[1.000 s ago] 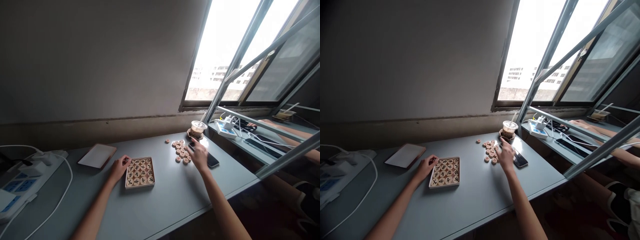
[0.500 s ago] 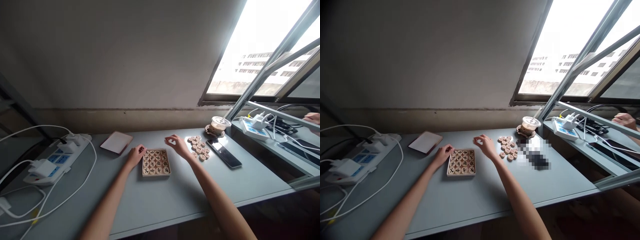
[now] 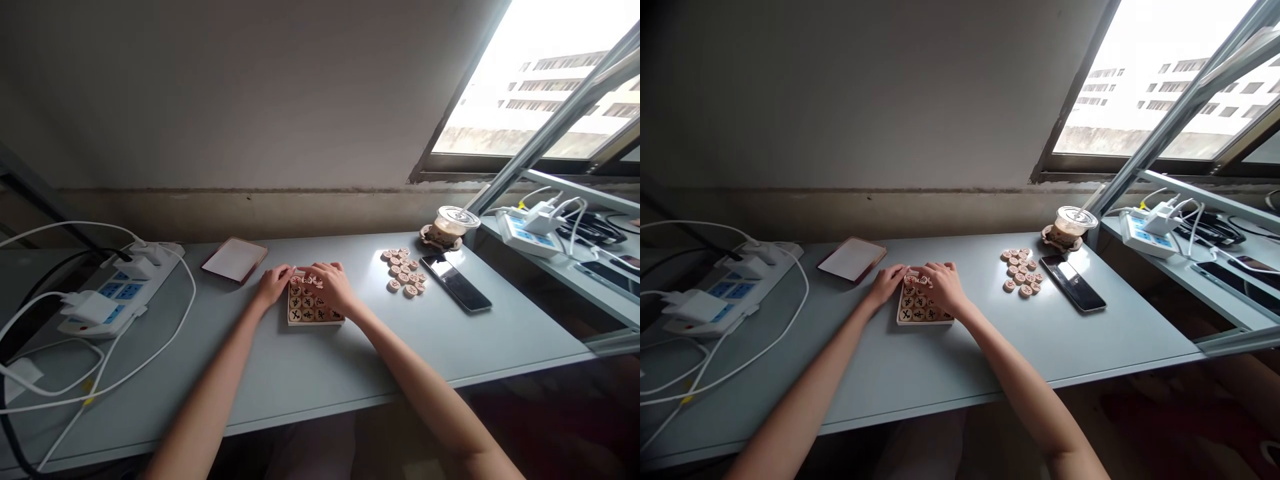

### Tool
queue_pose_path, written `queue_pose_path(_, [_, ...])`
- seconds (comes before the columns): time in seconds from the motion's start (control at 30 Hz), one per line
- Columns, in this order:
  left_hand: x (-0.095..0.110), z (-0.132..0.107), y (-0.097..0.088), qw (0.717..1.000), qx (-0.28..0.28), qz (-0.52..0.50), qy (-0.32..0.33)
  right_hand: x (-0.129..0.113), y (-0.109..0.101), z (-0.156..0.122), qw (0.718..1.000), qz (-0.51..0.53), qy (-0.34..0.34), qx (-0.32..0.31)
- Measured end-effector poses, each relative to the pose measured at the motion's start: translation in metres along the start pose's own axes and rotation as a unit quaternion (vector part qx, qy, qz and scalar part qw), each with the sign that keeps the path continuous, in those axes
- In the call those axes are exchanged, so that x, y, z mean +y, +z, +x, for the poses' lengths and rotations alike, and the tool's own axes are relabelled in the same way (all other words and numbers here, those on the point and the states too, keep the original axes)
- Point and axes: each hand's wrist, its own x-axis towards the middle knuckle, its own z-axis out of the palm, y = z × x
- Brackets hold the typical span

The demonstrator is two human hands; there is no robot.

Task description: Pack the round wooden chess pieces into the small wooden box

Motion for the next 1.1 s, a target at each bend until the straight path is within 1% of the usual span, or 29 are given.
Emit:
queue_pose_path(0.07, [0.002, -0.001, -0.001, 1.000, -0.009, 0.003, -0.010, 0.014, -0.009, -0.002, 0.999, -0.015, 0.027, 0.033])
queue_pose_path(0.13, [0.003, -0.001, -0.001, 1.000, -0.016, 0.015, -0.019, 0.036, -0.019, -0.008, 0.990, -0.075, 0.100, 0.068])
queue_pose_path(0.17, [0.004, -0.001, -0.001, 0.999, -0.017, 0.020, -0.021, 0.050, -0.024, -0.012, 0.979, -0.117, 0.151, 0.077])
queue_pose_path(0.23, [0.004, -0.002, -0.001, 0.999, -0.014, 0.023, -0.024, 0.077, -0.032, -0.021, 0.944, -0.196, 0.258, 0.069])
queue_pose_path(0.27, [0.004, -0.002, -0.001, 0.999, -0.013, 0.022, -0.025, 0.090, -0.034, -0.026, 0.927, -0.221, 0.298, 0.054])
queue_pose_path(0.33, [0.005, -0.002, 0.000, 0.999, -0.011, 0.027, -0.027, 0.111, -0.036, -0.034, 0.907, -0.238, 0.347, 0.024])
queue_pose_path(0.37, [0.005, -0.002, 0.000, 0.999, -0.009, 0.033, -0.029, 0.118, -0.035, -0.037, 0.905, -0.237, 0.354, 0.014])
queue_pose_path(0.43, [0.006, -0.002, 0.001, 0.998, -0.004, 0.049, -0.028, 0.123, -0.034, -0.040, 0.912, -0.233, 0.337, 0.011])
queue_pose_path(0.5, [0.005, -0.002, 0.002, 0.998, 0.000, 0.062, -0.024, 0.121, -0.032, -0.040, 0.924, -0.232, 0.301, 0.024])
queue_pose_path(0.57, [0.005, -0.003, 0.003, 0.997, 0.002, 0.071, -0.021, 0.114, -0.031, -0.037, 0.934, -0.228, 0.270, 0.041])
queue_pose_path(0.67, [0.006, -0.003, 0.003, 0.997, 0.002, 0.081, -0.018, 0.101, -0.031, -0.030, 0.942, -0.199, 0.264, 0.054])
queue_pose_path(0.77, [0.008, -0.003, 0.003, 0.996, 0.003, 0.089, -0.018, 0.088, -0.029, -0.023, 0.956, -0.127, 0.257, 0.061])
queue_pose_path(0.83, [0.009, -0.003, 0.004, 0.995, 0.002, 0.093, -0.022, 0.075, -0.027, -0.018, 0.973, -0.042, 0.215, 0.067])
queue_pose_path(0.93, [0.008, -0.003, 0.004, 0.996, 0.000, 0.090, -0.021, 0.051, -0.018, -0.013, 0.991, 0.074, 0.103, 0.053])
queue_pose_path(1.0, [0.008, -0.003, 0.003, 0.996, -0.002, 0.087, -0.021, 0.035, -0.010, -0.010, 0.994, 0.090, 0.046, 0.034])
queue_pose_path(1.1, [0.008, -0.003, 0.003, 0.996, -0.006, 0.089, -0.024, 0.020, 0.003, -0.009, 0.995, 0.093, 0.023, 0.017])
